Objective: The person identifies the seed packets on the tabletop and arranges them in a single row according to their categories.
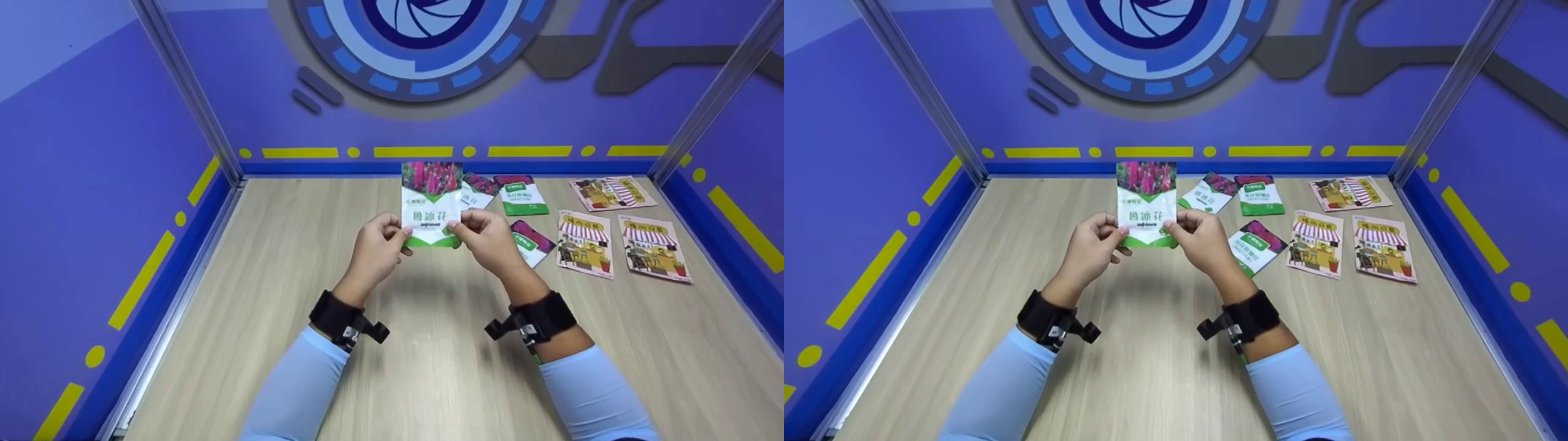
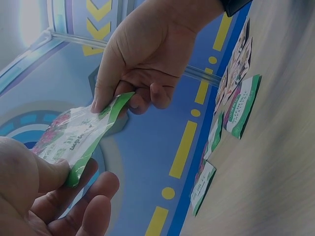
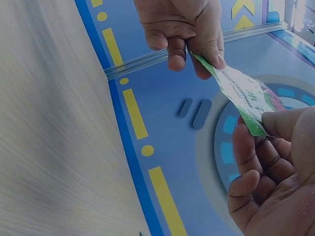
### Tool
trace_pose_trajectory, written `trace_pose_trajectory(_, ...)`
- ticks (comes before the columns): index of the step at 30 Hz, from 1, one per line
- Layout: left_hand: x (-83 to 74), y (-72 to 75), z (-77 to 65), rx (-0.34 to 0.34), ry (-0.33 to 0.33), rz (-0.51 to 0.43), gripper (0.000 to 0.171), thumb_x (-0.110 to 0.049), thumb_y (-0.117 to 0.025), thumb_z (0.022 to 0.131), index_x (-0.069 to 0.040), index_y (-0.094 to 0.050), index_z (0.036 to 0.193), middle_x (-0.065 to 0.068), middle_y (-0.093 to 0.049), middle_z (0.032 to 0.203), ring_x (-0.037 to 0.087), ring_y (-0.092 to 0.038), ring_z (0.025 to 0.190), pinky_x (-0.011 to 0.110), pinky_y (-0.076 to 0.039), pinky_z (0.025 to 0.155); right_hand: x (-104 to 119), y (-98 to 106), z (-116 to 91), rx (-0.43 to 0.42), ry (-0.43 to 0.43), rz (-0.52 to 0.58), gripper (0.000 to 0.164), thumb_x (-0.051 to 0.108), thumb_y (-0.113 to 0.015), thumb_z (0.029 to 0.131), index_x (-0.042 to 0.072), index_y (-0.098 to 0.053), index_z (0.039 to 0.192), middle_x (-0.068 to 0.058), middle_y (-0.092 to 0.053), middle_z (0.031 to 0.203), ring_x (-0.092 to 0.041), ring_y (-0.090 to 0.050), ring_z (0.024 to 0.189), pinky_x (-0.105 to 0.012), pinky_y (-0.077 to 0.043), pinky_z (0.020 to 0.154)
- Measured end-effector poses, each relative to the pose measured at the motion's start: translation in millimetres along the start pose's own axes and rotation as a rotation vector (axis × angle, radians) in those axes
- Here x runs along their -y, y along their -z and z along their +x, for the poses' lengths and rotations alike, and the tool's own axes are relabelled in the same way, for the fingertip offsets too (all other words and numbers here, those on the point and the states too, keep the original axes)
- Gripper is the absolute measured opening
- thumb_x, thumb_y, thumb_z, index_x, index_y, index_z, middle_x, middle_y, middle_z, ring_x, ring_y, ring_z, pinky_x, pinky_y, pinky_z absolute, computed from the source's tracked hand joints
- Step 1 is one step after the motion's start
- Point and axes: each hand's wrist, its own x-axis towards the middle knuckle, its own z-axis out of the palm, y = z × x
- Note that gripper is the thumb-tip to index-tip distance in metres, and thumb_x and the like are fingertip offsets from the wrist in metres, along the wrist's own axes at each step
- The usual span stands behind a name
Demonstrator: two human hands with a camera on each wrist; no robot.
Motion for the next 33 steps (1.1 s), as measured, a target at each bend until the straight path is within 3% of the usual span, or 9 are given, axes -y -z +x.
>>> trace_pose_trajectory(8,0.4,-1.6,-1.8,-0.002,0.009,0.011,0.016,-0.03,-0.06,0.089,-0.014,-0.057,0.09,0.003,-0.069,0.076,0.023,-0.068,0.064,0.033,-0.053,0.049,9,1,-5,0.005,-0.023,-0.011,0.024,0.032,-0.067,0.084,0.008,-0.067,0.088,-0.008,-0.06,0.069,-0.012,-0.047,0.059,-0.026,-0.04,0.05)
trace_pose_trajectory(13,0.0,-1.4,-2.5,-0.003,0.014,0.023,0.015,-0.03,-0.06,0.089,-0.014,-0.057,0.09,0.003,-0.069,0.075,0.022,-0.068,0.063,0.033,-0.053,0.049,24,1,-11,0.007,-0.026,-0.028,0.023,0.03,-0.066,0.085,0.008,-0.068,0.089,-0.006,-0.059,0.068,-0.012,-0.048,0.059,-0.026,-0.041,0.05)
trace_pose_trajectory(19,-1.0,-1.8,0.3,-0.004,0.014,0.011,0.017,-0.03,-0.06,0.089,-0.013,-0.057,0.091,0.003,-0.069,0.076,0.023,-0.068,0.063,0.035,-0.054,0.05,26,2,-9,0.007,-0.032,-0.024,0.023,0.03,-0.066,0.085,0.007,-0.067,0.089,-0.006,-0.061,0.07,-0.011,-0.049,0.058,-0.025,-0.043,0.05)
trace_pose_trajectory(26,0.8,-2.3,5.5,0.011,0.04,-0.008,0.017,-0.026,-0.059,0.09,-0.01,-0.056,0.094,0.013,-0.069,0.081,0.028,-0.068,0.065,0.034,-0.053,0.05,26,4,-6,0.027,-0.074,-0.021,0.023,0.031,-0.066,0.085,0.009,-0.067,0.089,-0.01,-0.063,0.074,-0.01,-0.05,0.057,-0.024,-0.044,0.05)
trace_pose_trajectory(29,4.1,-1.5,7.3,0.01,0.066,0.002,0.016,-0.024,-0.058,0.091,-0.008,-0.056,0.096,0.015,-0.068,0.082,0.03,-0.069,0.067,0.033,-0.053,0.05,24,6,-5,0.062,-0.084,-0.044,0.023,0.032,-0.065,0.086,0.01,-0.067,0.092,-0.011,-0.065,0.079,-0.012,-0.054,0.061,-0.028,-0.049,0.054)
trace_pose_trajectory(33,13.3,3.2,10.0,-0.011,0.071,0.006,0.014,-0.023,-0.059,0.09,-0.011,-0.056,0.093,0.013,-0.067,0.079,0.028,-0.066,0.061,0.039,-0.055,0.056,12,9,-1,0.098,-0.096,-0.057,0.03,0.04,-0.059,0.088,0.016,-0.068,0.102,-0.008,-0.069,0.089,-0.017,-0.066,0.076,-0.039,-0.055,0.065)
